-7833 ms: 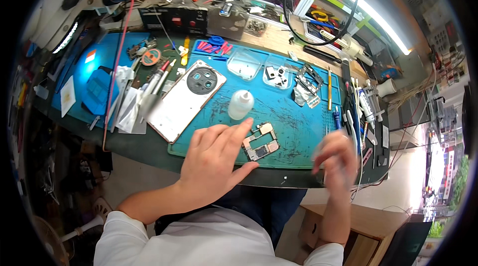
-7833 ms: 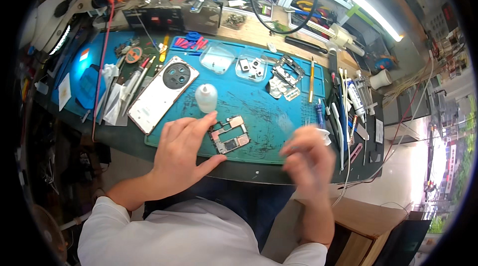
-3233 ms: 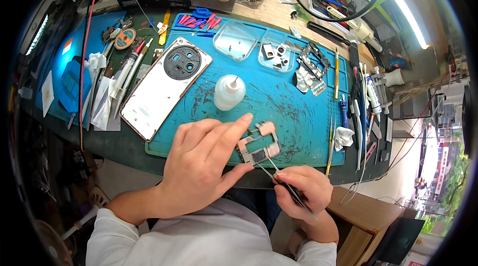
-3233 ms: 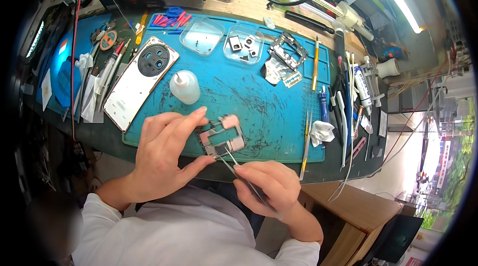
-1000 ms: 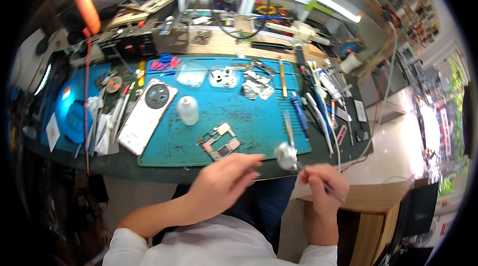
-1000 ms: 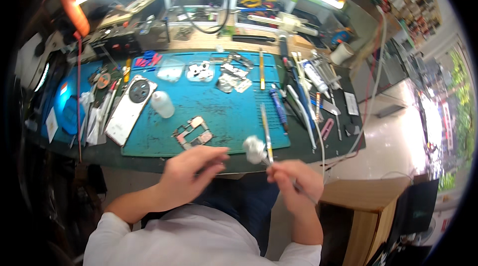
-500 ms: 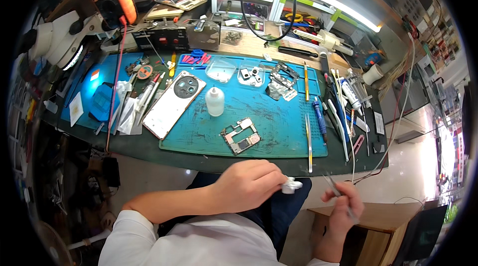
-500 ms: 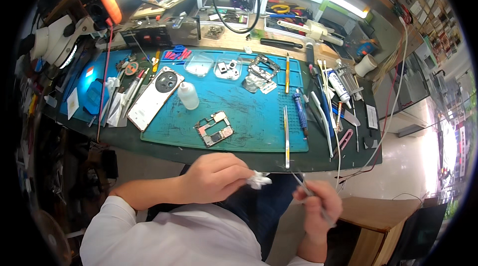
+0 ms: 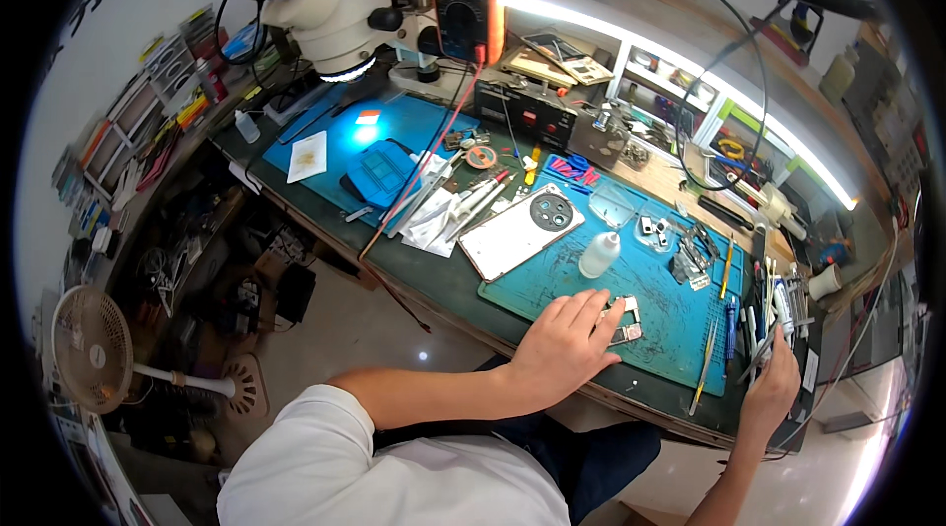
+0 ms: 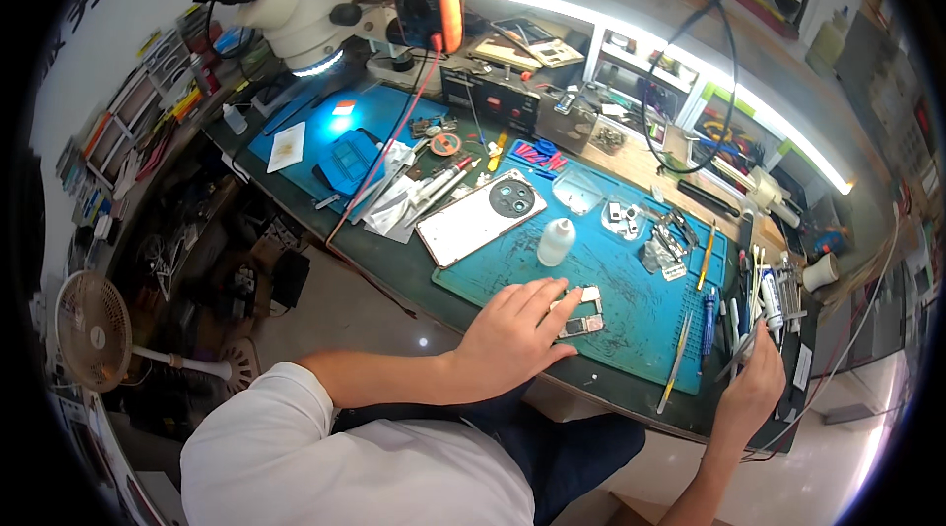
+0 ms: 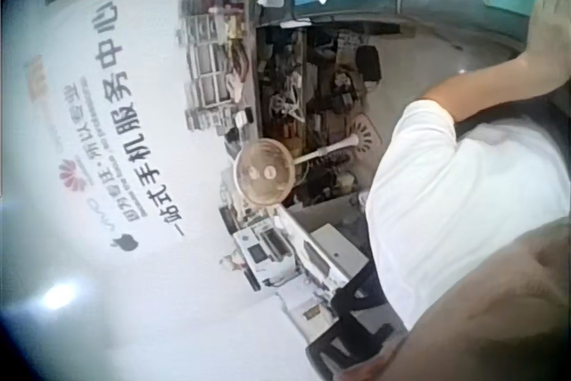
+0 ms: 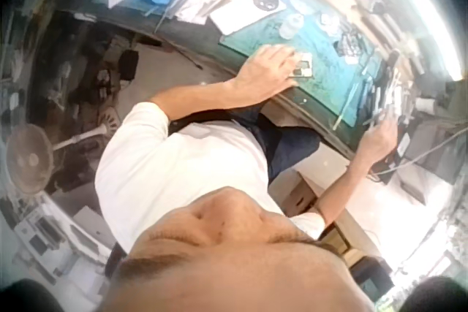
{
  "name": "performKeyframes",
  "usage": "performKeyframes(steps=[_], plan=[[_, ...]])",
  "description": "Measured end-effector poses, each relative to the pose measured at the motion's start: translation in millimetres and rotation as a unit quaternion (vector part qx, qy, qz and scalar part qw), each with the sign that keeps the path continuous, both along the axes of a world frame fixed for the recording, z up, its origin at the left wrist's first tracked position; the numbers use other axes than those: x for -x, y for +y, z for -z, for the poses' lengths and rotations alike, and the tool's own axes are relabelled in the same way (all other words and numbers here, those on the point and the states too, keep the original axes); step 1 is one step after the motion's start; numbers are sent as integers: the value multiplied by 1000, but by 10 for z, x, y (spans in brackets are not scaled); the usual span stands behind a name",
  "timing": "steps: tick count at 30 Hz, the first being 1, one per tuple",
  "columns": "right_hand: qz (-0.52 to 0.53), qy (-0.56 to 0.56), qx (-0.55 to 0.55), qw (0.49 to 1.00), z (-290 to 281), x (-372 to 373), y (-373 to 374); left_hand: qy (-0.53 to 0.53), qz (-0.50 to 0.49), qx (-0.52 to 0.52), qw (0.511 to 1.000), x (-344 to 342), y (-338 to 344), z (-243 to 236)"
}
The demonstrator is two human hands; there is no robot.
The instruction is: The person cleans a small electronic component with a brush, then uses tweezers to place a small part onto the component. They apply a liquid from a bottle and continue to manipulate the component with tweezers on a workbench.
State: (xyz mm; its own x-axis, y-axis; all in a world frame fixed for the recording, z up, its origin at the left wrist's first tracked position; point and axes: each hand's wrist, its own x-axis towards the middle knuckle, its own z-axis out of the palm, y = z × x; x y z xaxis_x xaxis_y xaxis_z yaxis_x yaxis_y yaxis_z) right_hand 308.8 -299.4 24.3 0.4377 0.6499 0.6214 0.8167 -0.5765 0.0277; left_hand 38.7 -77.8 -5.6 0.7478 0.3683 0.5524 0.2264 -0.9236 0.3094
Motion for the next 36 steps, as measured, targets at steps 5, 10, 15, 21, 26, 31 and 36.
performKeyframes(steps=[5, 10, 15, 21, 26, 31, 36], plan=[[-146, 184, -70, 969, -247, 514, 559, 54, 16, 44, 997, 8, 47, -76], [-300, 300, -12, 905, -351, 898, 1663, 31, 42, 57, 997, 85, 100, -91], [-289, 306, 35, 906, -252, 952, 2174, -21, 68, 91, 993, 507, 201, -153], [-159, 225, -83, 958, -113, -26, 2635, -67, 74, 114, 988, 791, 476, -138], [-101, 220, 2, 970, 107, -554, 3124, -68, 103, 141, 982, 861, 552, -181], [-158, 184, -45, 969, 376, -905, 3017, -81, 111, 145, 980, 994, 679, -131], [-195, 257, -7, 947, -26, -16, 2252, -94, 125, 158, 975, 1018, 750, -138]])
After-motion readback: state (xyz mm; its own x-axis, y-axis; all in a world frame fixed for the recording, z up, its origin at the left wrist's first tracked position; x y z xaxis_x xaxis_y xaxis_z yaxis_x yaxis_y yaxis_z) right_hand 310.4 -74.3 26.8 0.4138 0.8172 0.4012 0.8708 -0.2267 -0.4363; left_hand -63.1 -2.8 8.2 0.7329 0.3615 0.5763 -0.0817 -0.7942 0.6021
